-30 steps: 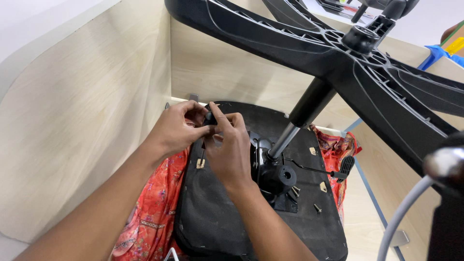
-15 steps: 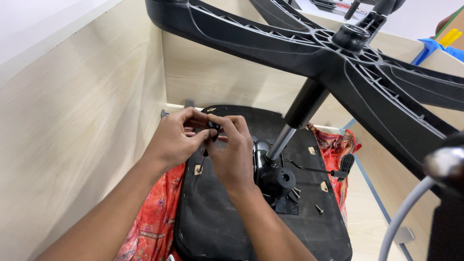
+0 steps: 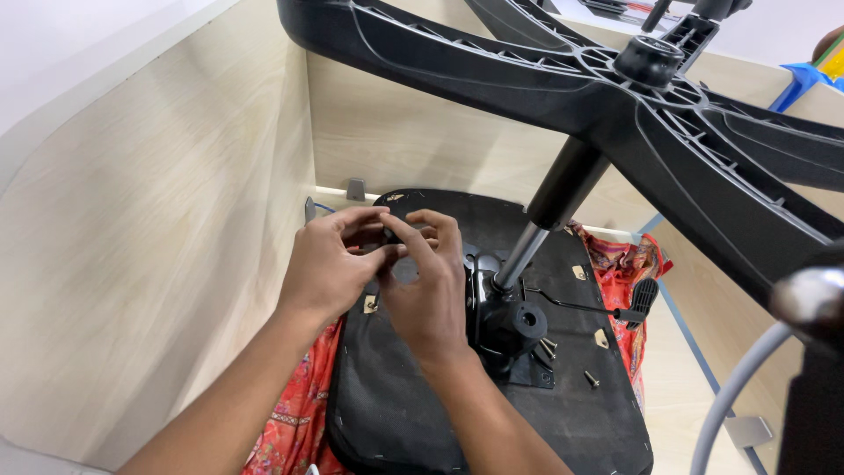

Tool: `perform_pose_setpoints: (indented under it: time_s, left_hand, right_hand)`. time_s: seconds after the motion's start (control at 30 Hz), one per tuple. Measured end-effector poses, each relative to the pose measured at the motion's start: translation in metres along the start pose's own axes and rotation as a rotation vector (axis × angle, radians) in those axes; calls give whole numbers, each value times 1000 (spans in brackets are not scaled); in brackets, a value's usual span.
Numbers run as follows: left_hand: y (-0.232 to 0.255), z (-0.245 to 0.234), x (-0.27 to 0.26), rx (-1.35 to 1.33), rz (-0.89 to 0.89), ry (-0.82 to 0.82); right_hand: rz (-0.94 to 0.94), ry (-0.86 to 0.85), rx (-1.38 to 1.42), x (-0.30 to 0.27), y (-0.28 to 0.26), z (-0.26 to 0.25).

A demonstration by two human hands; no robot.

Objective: The person assembles an office chair by attaching the seat to the base using a screwdriver and screws. They repeatedly tighten screws, reposition the seat, and adjust components to secure the connection.

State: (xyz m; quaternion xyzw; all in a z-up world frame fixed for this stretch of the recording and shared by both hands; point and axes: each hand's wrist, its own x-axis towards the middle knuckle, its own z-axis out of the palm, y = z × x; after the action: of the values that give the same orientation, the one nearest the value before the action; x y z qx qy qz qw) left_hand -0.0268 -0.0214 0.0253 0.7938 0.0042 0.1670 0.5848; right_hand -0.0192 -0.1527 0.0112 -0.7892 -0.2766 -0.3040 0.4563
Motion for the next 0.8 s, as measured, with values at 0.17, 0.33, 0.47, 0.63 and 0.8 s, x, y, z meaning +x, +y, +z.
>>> perform_pose_setpoints:
  time_s: [0.17,0.33,0.47,0.63,0.8]
  left_hand:
    - [6,8,-9,-13,-139,0]
    - [-12,-4,3,-297,4,-172]
    - [-20,-8,11,-235,25,-231]
    - [-12,-11,5,-173,25,-233]
    - [-2,-12,-6,-39,-47,-104]
  right_hand:
    - [10,1,32,-5,2,-11]
    - [-15,-82,102,-4,1,-12]
    - [-101,-104,93,1,1,-9]
    - [5,-205,-14,7,8,-18]
    - [-2,-226,114,0,13,-21]
